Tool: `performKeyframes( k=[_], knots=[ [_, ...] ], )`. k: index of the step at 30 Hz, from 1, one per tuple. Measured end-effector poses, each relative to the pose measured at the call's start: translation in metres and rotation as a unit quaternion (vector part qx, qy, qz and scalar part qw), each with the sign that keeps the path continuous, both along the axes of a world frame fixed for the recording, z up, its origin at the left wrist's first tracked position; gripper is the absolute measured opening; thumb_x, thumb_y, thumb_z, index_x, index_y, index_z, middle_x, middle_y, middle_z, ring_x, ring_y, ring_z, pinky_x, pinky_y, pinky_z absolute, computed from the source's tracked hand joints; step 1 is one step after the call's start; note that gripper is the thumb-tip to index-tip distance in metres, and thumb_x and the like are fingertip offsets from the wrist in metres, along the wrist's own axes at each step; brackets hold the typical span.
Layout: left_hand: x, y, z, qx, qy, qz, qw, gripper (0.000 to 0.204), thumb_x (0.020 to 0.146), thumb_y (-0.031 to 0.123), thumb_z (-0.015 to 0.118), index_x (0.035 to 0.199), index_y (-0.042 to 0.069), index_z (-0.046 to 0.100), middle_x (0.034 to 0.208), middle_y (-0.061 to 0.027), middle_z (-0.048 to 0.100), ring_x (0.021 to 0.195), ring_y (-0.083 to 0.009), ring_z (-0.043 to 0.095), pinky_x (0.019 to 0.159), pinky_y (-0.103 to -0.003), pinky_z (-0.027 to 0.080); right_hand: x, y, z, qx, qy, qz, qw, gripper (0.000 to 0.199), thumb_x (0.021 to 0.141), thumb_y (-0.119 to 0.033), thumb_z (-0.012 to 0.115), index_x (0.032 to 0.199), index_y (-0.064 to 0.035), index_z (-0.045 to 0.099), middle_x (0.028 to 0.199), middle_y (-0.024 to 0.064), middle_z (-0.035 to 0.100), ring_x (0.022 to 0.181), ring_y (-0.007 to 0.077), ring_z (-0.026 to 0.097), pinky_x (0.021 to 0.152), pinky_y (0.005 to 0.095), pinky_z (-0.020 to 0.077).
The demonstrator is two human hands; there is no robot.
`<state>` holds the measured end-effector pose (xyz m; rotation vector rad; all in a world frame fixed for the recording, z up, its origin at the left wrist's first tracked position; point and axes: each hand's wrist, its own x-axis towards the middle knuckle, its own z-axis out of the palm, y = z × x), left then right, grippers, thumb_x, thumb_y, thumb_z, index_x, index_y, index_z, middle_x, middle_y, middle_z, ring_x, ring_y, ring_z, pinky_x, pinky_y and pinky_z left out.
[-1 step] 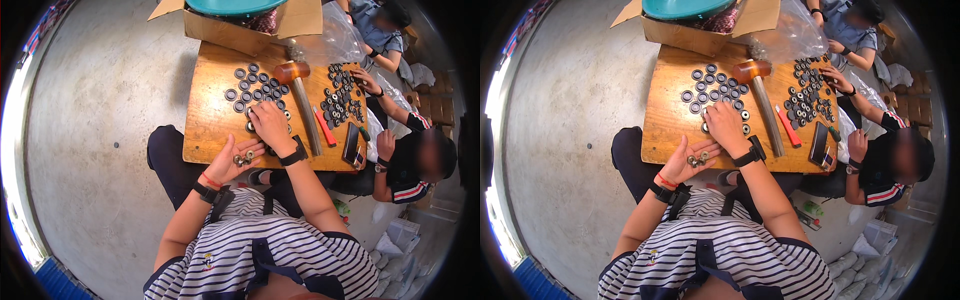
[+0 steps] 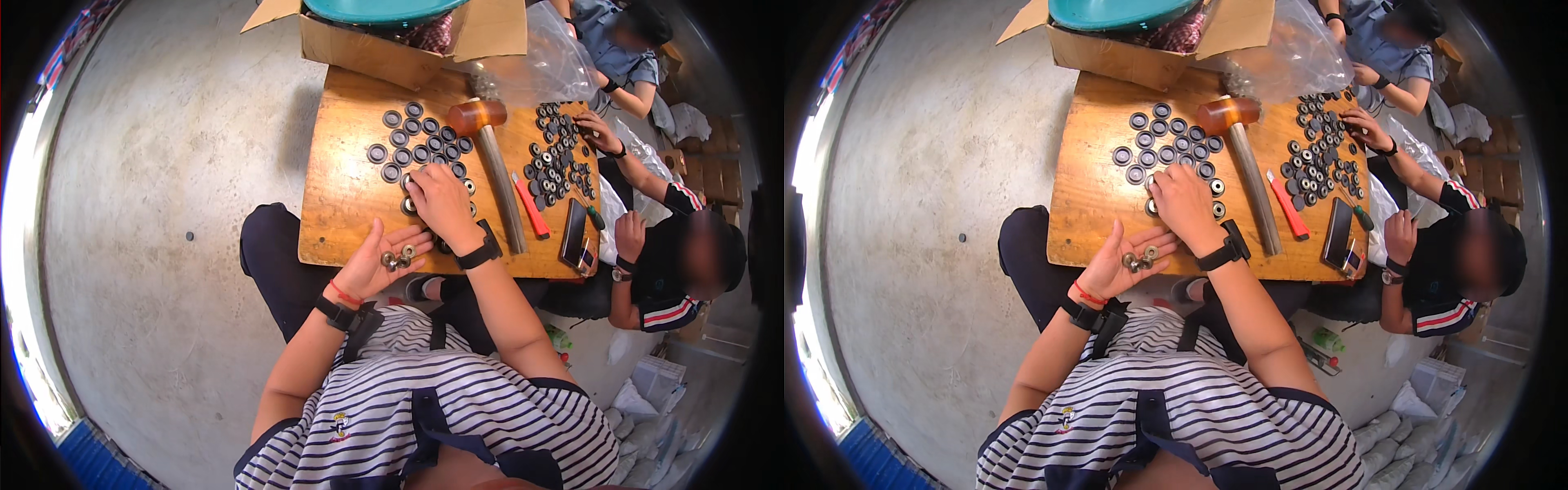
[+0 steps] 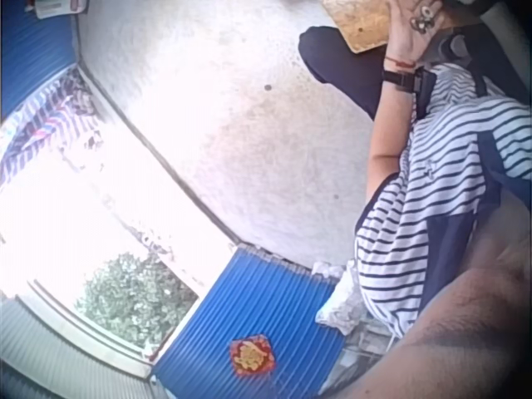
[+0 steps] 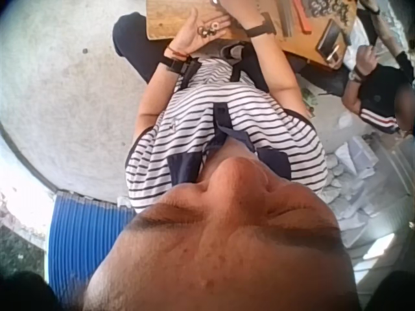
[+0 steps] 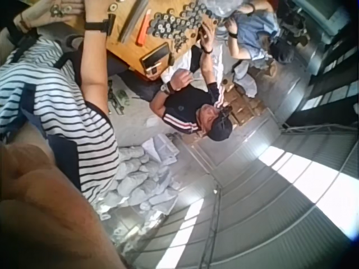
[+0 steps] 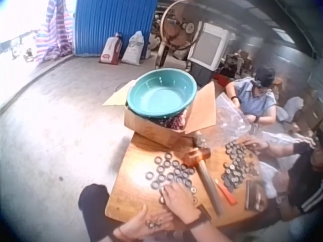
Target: Assembling rubber gaskets with metal bushings using a rubber mallet at a workshop table.
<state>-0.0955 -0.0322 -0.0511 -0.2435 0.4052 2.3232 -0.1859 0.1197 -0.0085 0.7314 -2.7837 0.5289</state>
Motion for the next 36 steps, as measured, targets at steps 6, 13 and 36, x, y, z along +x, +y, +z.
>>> performKeyframes(
  k=[6,13,36],
  knots=[
    [-0.001,-0.001,0.004,0.018,0.007,0.004,1.000,0.083,0.097,0.063,0.016,0.145,-0.003,0.029,0.145,-0.0202,0.040,0.136,-0.0284,0.038,0.109,-0.041,0.035,-0.003,0.003,-0.001,0.014,-0.026,0.015,0.999,0.012,0.079,-0.019,0.068,0.079,-0.0065,0.068,0.080,0.0073,0.058,0.084,0.0257,0.057,0.071,0.0367,0.0475],
    [0.004,-0.002,-0.019,0.128,0.017,0.026,0.991,0.081,0.097,0.063,0.016,0.143,-0.002,0.032,0.135,-0.0162,0.051,0.124,-0.0254,0.050,0.104,-0.039,0.040,0.062,0.012,0.044,-0.045,-0.087,0.154,0.983,0.020,0.076,-0.007,0.065,0.095,-0.0039,0.064,0.096,0.0081,0.058,0.089,0.0276,0.055,0.076,0.0378,0.0459],
    [-0.003,-0.006,0.001,0.089,-0.048,0.025,0.995,0.086,0.095,0.065,0.019,0.143,-0.006,0.029,0.143,-0.0241,0.039,0.136,-0.0321,0.037,0.112,-0.042,0.032,0.029,0.038,0.035,-0.155,-0.177,0.051,0.971,0.022,0.078,-0.007,0.067,0.099,-0.0011,0.061,0.094,0.0111,0.059,0.084,0.0278,0.060,0.074,0.0355,0.0505]
  ],
)
